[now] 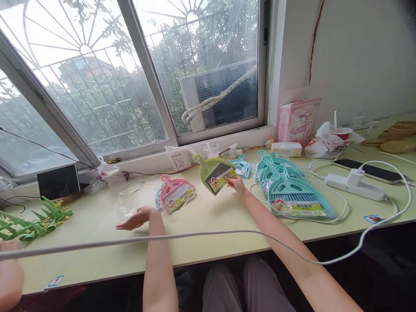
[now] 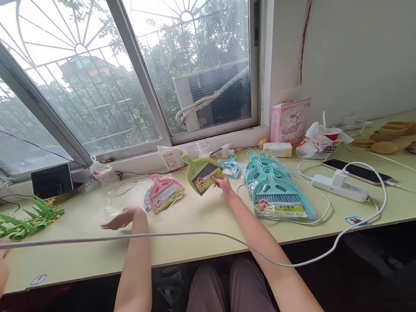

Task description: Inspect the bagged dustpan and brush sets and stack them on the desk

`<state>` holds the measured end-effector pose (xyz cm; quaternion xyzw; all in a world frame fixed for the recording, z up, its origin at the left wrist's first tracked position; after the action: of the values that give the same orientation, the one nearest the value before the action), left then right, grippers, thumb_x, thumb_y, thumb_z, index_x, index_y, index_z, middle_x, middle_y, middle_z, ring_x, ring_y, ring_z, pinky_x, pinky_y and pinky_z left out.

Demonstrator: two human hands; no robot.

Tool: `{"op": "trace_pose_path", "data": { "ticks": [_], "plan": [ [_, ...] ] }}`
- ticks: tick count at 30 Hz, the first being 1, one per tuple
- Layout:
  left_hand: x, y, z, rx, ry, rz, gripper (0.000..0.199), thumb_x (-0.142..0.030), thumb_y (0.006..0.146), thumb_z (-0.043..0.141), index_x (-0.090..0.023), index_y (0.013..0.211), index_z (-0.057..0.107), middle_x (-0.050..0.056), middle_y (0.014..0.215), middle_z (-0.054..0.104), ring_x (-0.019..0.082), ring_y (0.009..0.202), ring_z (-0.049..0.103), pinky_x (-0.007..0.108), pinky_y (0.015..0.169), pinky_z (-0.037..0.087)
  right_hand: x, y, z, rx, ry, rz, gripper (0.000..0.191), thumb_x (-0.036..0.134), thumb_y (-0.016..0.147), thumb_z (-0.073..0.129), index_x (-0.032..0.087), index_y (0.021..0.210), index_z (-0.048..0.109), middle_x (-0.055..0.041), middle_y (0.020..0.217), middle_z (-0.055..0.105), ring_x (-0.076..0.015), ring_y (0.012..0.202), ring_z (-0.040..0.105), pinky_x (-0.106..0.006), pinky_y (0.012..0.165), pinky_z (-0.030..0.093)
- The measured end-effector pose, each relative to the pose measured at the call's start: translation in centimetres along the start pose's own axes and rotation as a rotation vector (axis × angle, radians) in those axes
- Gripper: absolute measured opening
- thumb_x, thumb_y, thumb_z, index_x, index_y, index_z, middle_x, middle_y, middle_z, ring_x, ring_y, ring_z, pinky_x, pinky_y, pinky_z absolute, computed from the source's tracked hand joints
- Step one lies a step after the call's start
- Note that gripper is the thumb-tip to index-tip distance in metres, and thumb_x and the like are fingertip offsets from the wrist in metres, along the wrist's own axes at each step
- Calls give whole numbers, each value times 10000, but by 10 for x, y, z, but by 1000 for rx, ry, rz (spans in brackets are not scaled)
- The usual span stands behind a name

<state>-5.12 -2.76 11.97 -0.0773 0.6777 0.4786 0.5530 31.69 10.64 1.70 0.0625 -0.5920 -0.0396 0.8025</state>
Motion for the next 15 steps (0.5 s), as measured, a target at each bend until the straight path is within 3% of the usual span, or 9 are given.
{"op": "trace_pose_path", "data": {
  "ticks": [6, 9, 10, 13, 15],
  "plan": [
    [-16, -18, 27, 5, 34, 58, 567, -460, 869, 592, -205, 1360, 467, 160, 1363, 532, 295, 1328, 468, 475, 1116, 364, -2, -1, 3, 8, 7, 32, 502, 520, 485, 845, 198, 751, 566, -31, 736, 632, -94, 507, 468, -295, 547, 438],
    [-8, -35, 58, 21, -109, 49, 575, -485, 895, 555, -239, 1398, 426, 138, 1361, 539, 269, 1355, 436, 438, 1136, 332, 0, -7, 12, 49, 14, 11, 456, 503, 531, 813, 199, 776, 578, -34, 780, 653, -94, 521, 471, -301, 577, 454],
    [-2, -43, 75, 103, -184, 16, 560, -497, 899, 548, -255, 1391, 433, 126, 1335, 561, 263, 1340, 453, 426, 1119, 354, 1, -9, 15, 67, 18, 8, 444, 493, 540, 805, 198, 786, 584, -35, 799, 661, -92, 524, 475, -296, 579, 451],
    [16, -76, 132, 497, -320, -151, 505, -511, 860, 619, -277, 1299, 532, 94, 1200, 640, 279, 1236, 537, 401, 1018, 442, -1, -11, 24, 130, -2, 22, 430, 466, 547, 795, 190, 803, 589, -29, 802, 668, -84, 510, 482, -267, 540, 402],
    [26, -92, 145, 561, -298, -199, 449, -472, 814, 694, -270, 1205, 602, 76, 1087, 675, 284, 1158, 570, 379, 990, 447, -2, -11, 28, 167, -49, 31, 431, 457, 556, 789, 185, 818, 581, -20, 778, 663, -83, 500, 497, -243, 507, 345]
  ]
}}
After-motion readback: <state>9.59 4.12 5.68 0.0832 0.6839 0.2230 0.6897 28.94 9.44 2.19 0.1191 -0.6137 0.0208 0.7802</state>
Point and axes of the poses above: each hand's wrist, its own y-axis towards the middle knuckle, its own z-axis out of the palm, x = y × z, the point moved 7 cm from there along y, towards the middle knuckle
